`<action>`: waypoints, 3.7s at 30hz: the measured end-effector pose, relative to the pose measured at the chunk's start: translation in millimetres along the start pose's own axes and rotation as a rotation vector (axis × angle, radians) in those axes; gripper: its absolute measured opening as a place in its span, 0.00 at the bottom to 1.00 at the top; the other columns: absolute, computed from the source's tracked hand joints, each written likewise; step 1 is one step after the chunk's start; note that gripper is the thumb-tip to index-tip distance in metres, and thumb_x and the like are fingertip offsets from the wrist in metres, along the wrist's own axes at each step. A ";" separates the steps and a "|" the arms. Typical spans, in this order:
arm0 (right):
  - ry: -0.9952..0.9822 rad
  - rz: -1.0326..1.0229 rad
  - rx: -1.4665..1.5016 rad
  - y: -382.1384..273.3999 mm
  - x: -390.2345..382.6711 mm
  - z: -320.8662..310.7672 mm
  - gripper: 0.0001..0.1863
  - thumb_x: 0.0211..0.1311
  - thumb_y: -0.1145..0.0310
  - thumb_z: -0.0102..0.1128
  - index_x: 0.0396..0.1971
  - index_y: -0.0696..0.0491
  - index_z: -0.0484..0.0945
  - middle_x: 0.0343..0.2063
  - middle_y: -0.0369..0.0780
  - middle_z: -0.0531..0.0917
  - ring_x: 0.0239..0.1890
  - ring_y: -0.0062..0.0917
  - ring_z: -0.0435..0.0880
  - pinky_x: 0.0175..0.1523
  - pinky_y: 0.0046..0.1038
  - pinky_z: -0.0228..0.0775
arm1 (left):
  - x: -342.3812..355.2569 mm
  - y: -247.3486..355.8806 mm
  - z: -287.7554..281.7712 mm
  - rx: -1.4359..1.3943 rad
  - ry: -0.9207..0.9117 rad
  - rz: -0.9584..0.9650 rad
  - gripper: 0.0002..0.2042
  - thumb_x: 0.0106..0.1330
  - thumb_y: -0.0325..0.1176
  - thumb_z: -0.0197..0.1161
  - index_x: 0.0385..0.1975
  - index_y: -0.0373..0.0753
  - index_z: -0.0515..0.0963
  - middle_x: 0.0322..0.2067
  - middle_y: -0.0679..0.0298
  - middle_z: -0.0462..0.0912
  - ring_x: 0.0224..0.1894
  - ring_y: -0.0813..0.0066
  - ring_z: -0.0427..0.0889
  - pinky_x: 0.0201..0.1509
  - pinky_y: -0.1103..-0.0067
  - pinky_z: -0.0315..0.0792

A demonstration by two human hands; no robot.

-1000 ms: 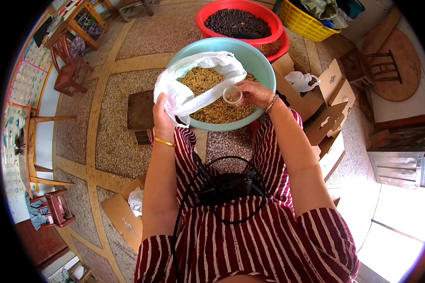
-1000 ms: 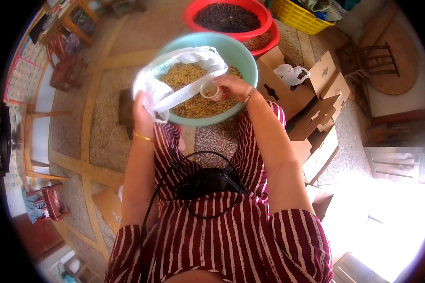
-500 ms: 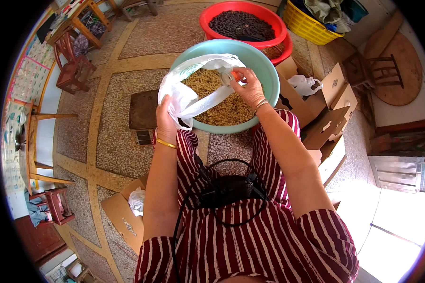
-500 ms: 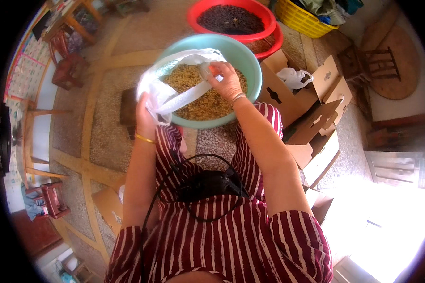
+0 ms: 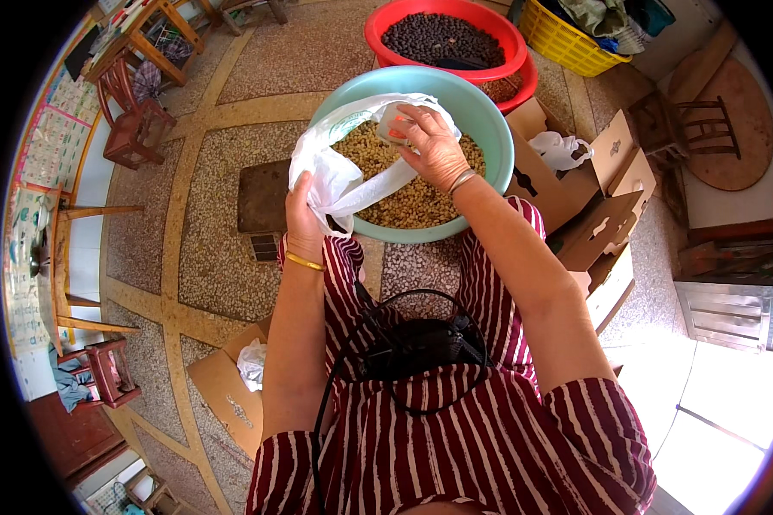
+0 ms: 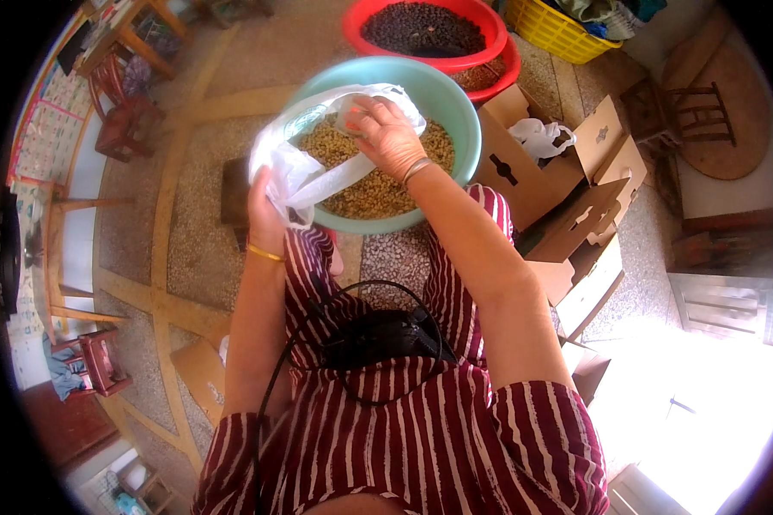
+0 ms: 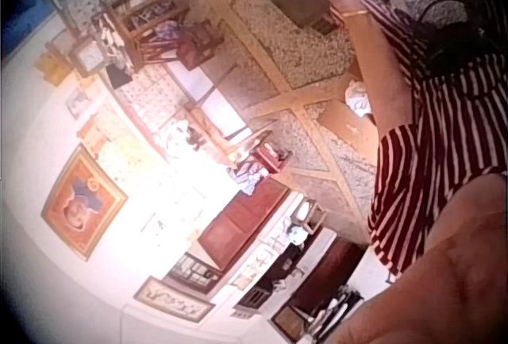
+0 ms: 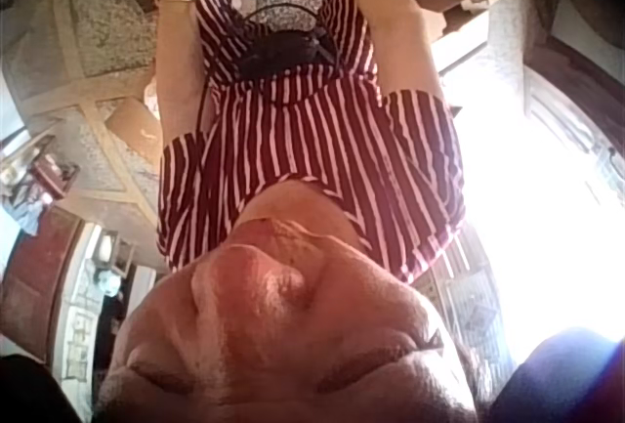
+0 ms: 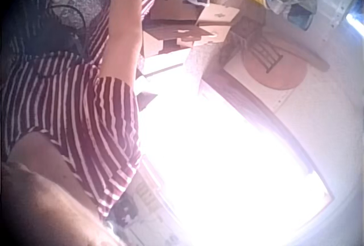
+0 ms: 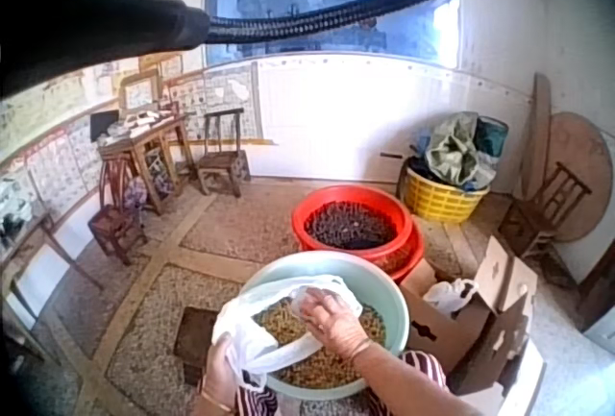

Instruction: The person pours grains from a white plastic bag into a light blue basin using a small plastic cup. They repeatedly scoop grains from the bag and transfer them into the basin, occasionally adjusting the bag's position.

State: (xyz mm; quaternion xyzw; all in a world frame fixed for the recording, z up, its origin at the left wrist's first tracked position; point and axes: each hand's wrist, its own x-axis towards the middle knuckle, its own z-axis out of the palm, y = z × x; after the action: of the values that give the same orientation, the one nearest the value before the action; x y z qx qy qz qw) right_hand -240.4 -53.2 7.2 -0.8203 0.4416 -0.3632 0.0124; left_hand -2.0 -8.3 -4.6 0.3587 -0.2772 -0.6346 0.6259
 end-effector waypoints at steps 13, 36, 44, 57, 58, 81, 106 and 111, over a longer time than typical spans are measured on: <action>-0.062 0.476 0.462 0.3 -22.5 -29.5 0.19 0.47 0.65 0.61 0.41 0.54 0.75 0.36 0.42 0.78 0.37 0.29 0.78 0.46 0.28 0.70 | 2.0 -2.7 -3.6 -0.043 -0.007 0.008 0.23 0.62 0.39 0.55 0.49 0.26 0.67 0.45 0.56 0.75 0.45 0.67 0.76 0.50 0.74 0.69; -0.601 0.326 0.137 28.4 -60.4 16.6 0.17 0.46 0.61 0.60 0.38 0.52 0.77 0.38 0.45 0.78 0.42 0.38 0.76 0.49 0.33 0.68 | 2.1 0.3 -3.4 -0.051 -0.023 0.008 0.22 0.62 0.38 0.54 0.49 0.26 0.67 0.43 0.55 0.75 0.45 0.67 0.76 0.48 0.74 0.71; -0.650 0.759 0.770 33.2 -52.8 -4.3 0.21 0.52 0.57 0.59 0.41 0.57 0.77 0.30 0.36 0.80 0.32 0.23 0.77 0.39 0.25 0.70 | 4.9 -2.1 -7.1 -0.054 -0.025 0.014 0.22 0.62 0.38 0.54 0.48 0.26 0.68 0.43 0.55 0.75 0.44 0.68 0.76 0.49 0.74 0.70; -0.440 0.921 1.529 8.5 -31.3 -51.5 0.26 0.55 0.54 0.56 0.49 0.55 0.70 0.35 0.37 0.79 0.36 0.23 0.78 0.41 0.27 0.72 | 2.6 0.5 -6.1 -0.005 -0.043 -0.001 0.21 0.66 0.40 0.46 0.51 0.29 0.67 0.47 0.55 0.74 0.49 0.66 0.73 0.54 0.72 0.66; -0.392 0.932 1.510 11.4 -31.8 -48.7 0.26 0.55 0.54 0.57 0.49 0.55 0.70 0.36 0.38 0.79 0.37 0.23 0.78 0.42 0.27 0.72 | 2.9 0.0 -4.9 -0.008 -0.039 -0.003 0.21 0.66 0.40 0.46 0.51 0.29 0.67 0.47 0.55 0.74 0.49 0.66 0.73 0.54 0.72 0.66; 0.012 -0.008 -0.017 -13.1 22.2 -12.9 0.30 0.39 0.72 0.67 0.48 0.46 0.71 0.50 0.41 0.71 0.49 0.40 0.70 0.55 0.38 0.65 | 4.5 -5.5 -10.2 -0.062 -0.002 -0.020 0.22 0.61 0.40 0.57 0.47 0.28 0.69 0.43 0.57 0.76 0.44 0.70 0.76 0.48 0.76 0.69; -0.569 0.405 0.167 27.6 -54.1 6.9 0.18 0.48 0.55 0.58 0.31 0.55 0.77 0.32 0.46 0.79 0.37 0.38 0.77 0.44 0.34 0.69 | 7.5 -6.9 -6.2 -0.082 0.000 0.037 0.22 0.65 0.40 0.50 0.51 0.28 0.66 0.46 0.56 0.74 0.48 0.67 0.74 0.52 0.73 0.67; -0.471 0.303 0.033 18.0 -50.9 16.0 0.17 0.47 0.58 0.58 0.34 0.54 0.76 0.37 0.47 0.76 0.45 0.41 0.73 0.52 0.37 0.63 | 10.7 -10.2 -14.5 -0.036 0.049 0.116 0.22 0.67 0.42 0.47 0.50 0.28 0.66 0.46 0.56 0.74 0.47 0.67 0.74 0.51 0.73 0.68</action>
State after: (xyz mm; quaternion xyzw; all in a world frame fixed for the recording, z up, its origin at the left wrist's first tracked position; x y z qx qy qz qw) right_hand -261.1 -31.7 -40.4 -0.8064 0.5384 -0.1636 0.1821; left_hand 4.0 -16.9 -22.4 0.3459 -0.2705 -0.5934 0.6745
